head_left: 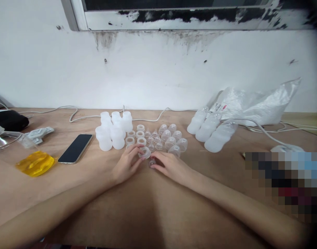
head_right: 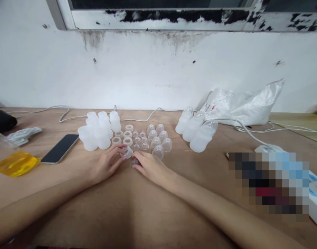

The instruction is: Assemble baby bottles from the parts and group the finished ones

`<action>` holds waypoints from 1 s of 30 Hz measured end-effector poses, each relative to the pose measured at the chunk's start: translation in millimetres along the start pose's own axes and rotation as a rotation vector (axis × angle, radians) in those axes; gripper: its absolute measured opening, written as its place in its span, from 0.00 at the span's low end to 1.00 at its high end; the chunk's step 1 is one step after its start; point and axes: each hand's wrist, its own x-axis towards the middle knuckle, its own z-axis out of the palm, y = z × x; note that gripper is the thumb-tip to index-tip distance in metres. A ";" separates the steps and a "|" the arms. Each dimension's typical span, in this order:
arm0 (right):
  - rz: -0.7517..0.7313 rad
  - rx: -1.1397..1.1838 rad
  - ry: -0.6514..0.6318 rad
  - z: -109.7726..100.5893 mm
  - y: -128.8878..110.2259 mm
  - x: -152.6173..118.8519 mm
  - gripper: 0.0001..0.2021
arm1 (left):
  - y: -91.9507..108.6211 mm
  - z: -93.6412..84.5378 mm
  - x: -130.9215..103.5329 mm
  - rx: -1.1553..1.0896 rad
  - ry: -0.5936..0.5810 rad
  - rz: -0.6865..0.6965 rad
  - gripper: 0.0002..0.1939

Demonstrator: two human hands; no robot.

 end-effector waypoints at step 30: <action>0.515 1.397 0.187 19.1 -10.4 15.3 0.19 | -4.2 6.2 -0.3 -0.230 0.050 -0.079 0.14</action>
